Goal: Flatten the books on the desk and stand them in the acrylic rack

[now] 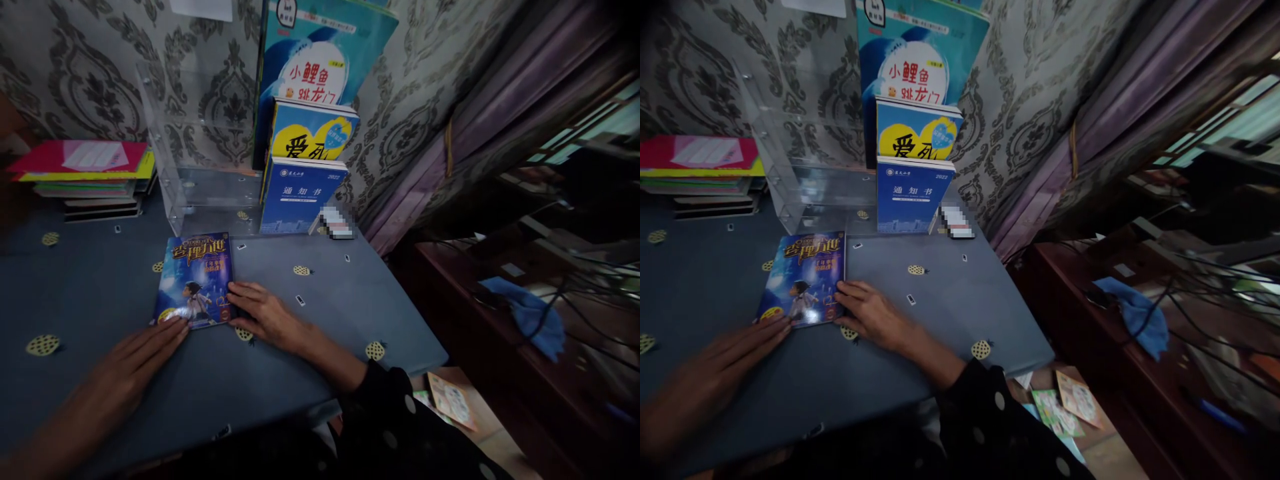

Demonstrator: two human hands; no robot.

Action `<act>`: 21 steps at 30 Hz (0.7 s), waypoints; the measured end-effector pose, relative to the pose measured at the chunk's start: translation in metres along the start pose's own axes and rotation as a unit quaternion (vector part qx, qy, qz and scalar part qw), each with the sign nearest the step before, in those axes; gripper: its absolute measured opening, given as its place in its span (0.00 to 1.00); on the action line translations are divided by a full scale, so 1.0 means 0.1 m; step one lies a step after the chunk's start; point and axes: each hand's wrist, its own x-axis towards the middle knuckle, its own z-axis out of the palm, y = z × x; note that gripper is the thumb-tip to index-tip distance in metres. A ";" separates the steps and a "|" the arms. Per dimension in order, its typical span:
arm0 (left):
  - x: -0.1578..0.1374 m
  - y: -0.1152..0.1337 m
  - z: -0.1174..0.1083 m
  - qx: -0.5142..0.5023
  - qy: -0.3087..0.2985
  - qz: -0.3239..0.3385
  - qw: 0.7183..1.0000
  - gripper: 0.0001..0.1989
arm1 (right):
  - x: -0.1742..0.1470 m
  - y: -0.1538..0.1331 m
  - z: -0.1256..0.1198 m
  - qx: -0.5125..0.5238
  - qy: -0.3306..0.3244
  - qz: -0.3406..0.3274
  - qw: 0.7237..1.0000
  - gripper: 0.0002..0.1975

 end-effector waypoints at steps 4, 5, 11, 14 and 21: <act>-0.17 -0.01 -0.03 0.009 -0.011 -0.039 0.999 0.35 | -0.03 -0.03 -0.02 -0.026 0.000 0.009 1.000 0.23; -0.19 0.00 -0.04 0.004 -0.013 -0.049 0.999 0.35 | -0.03 -0.05 -0.03 -0.034 0.001 0.011 0.999 0.23; -0.13 0.07 -0.10 -0.028 -0.017 -0.083 0.996 0.37 | 0.17 -0.35 -0.01 -0.021 -0.063 -0.049 0.997 0.23; -0.14 0.08 -0.09 -0.042 -0.006 -0.094 0.995 0.34 | 0.39 -0.57 0.07 0.011 -0.119 -0.071 0.990 0.25; -0.19 0.08 -0.02 -0.031 0.024 -0.092 0.995 0.30 | 0.92 -0.60 0.28 0.034 -0.143 -0.081 0.986 0.27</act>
